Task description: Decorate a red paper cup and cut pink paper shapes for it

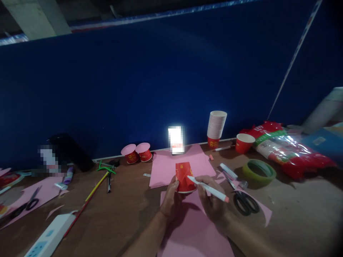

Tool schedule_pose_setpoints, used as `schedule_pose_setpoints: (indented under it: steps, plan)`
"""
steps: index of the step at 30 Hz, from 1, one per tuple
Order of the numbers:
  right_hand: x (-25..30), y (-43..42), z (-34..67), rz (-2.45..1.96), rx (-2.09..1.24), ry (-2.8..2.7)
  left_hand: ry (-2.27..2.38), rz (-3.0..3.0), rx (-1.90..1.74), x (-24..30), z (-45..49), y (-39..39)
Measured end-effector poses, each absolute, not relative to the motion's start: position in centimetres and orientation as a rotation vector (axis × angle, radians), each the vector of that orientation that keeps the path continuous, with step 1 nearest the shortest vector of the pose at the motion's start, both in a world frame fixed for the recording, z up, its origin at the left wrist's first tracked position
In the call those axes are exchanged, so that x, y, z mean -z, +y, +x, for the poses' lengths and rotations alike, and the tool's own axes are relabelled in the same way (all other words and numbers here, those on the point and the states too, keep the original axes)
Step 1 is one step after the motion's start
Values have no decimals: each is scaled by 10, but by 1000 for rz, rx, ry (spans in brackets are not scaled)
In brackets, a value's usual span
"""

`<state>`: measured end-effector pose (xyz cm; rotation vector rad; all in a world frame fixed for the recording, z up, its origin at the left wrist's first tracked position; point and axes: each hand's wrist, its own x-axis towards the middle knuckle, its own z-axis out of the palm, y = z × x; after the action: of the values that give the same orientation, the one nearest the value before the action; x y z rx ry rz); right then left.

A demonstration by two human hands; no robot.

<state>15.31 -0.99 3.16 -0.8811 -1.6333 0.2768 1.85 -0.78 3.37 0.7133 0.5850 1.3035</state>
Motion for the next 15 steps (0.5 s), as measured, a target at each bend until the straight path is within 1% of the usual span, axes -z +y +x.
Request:
schedule_pose_setpoints:
  steps: [7, 15]
  plan:
    - [-35, -8, 154, -888, -347, -1594, 644, 636, -1271, -19, 13, -3]
    - [-34, -8, 154, -854, -284, -1617, 681, 633, -1272, -26, 16, -7]
